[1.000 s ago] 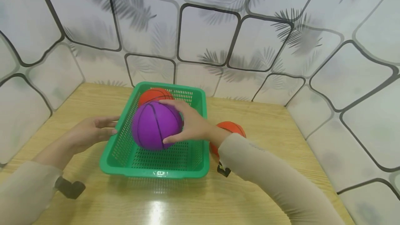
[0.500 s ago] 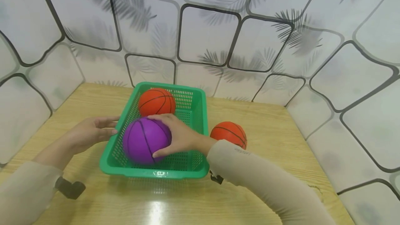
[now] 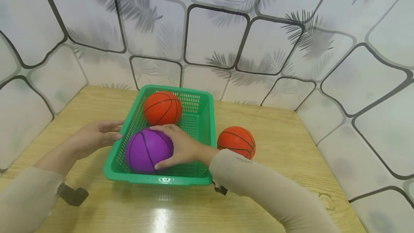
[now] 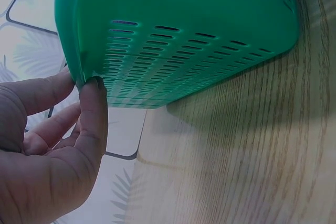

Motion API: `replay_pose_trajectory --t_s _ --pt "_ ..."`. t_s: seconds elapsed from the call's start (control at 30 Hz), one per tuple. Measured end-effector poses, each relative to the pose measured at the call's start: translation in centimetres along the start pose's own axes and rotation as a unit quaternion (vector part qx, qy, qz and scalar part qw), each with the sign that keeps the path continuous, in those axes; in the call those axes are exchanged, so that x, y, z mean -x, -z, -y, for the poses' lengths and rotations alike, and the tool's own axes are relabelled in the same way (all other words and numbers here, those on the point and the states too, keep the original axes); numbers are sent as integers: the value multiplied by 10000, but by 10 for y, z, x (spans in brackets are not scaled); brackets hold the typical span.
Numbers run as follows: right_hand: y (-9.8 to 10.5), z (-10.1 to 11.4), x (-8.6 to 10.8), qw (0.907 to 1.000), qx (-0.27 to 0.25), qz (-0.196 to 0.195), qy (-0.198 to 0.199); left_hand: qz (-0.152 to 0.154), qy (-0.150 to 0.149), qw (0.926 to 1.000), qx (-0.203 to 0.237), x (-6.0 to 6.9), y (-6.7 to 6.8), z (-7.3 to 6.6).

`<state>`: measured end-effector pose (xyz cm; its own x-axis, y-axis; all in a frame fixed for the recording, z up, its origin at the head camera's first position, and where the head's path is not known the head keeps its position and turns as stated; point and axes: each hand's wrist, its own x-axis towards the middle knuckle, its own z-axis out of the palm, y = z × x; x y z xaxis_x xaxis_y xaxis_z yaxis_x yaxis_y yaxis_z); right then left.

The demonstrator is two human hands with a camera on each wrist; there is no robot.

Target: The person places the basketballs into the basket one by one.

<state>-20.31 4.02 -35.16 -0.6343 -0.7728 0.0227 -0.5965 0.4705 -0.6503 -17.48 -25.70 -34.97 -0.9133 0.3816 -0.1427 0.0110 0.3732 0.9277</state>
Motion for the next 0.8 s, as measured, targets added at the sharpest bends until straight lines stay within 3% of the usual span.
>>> replay_pose_trajectory --t_s 0.47,0.63,0.8 --pt "-1 -5 -1 9999 -110 64 -21 119 -10 9997 226 -2 0 3" --pt "10 -4 0 9997 86 -40 243 129 -44 9997 188 -1 0 3" --pt "26 0 5 9995 -198 -230 93 90 -12 9998 161 0 0 1"
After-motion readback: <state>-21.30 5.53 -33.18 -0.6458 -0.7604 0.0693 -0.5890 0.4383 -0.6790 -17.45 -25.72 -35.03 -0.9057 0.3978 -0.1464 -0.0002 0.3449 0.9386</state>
